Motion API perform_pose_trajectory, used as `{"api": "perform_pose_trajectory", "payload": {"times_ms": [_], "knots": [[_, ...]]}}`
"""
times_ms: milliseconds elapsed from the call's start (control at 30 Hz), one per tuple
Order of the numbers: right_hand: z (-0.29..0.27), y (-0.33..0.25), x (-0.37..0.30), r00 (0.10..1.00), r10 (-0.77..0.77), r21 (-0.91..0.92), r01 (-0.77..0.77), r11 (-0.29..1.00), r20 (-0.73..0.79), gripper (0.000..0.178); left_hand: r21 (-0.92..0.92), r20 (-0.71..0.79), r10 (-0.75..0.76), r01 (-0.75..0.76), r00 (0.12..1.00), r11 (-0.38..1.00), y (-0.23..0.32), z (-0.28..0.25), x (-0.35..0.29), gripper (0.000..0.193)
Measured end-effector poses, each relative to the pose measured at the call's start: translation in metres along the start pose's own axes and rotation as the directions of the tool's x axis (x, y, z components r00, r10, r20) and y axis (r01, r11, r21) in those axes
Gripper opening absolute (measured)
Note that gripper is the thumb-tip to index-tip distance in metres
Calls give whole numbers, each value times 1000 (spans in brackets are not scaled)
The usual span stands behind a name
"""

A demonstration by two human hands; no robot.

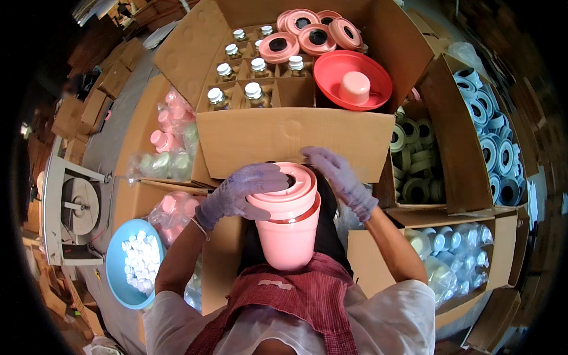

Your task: The person assembles thermos bottles by inserting inner liners, placing lids, and wrapping them in plastic bags. They handle pink, green, and blue thermos bodies, lids, and liners, placing the finished units into a cardboard box.

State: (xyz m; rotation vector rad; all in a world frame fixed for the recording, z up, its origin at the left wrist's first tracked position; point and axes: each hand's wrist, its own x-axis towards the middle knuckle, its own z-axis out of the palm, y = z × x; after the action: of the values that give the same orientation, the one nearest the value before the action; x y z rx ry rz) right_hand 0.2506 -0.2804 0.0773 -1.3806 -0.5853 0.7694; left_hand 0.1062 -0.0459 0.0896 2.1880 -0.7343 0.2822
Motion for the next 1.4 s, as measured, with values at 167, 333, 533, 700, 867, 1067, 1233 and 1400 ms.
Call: {"api": "perform_pose_trajectory", "payload": {"times_ms": [167,333,533,700,867,1067,1233,1400], "knots": [[21,20,-8,959,-233,-271,270,924,161,34,-38,71,72,-70,995,997,-9,15,1,71],[28,36,-4,968,-54,-53,69,996,247,36,142,19,-29,26,999,989,28,30,-10,73],[28,59,17,839,-64,616,-343,709,540,42,376,-133,-307,335,942,864,79,52,7,52],[19,-8,-73,761,-521,-526,646,552,388,45,-686,-230,-670,371,706,626,12,72,-10,50],[10,-23,-161,942,-268,-866,301,400,203,71,-685,-157,-791,512,591,518,13,131,-33,49],[-20,-41,-168,974,9,-772,175,611,228,83,13,192,-411,416,891,909,-10,144,-82,36],[-30,-40,-153,763,-294,-695,647,315,576,72,-809,331,-794,587,511,40,34,135,-55,23],[-2,-33,-138,645,-397,-477,757,446,653,60,-803,274,-790,583,549,126,31,132,-59,18]]}}
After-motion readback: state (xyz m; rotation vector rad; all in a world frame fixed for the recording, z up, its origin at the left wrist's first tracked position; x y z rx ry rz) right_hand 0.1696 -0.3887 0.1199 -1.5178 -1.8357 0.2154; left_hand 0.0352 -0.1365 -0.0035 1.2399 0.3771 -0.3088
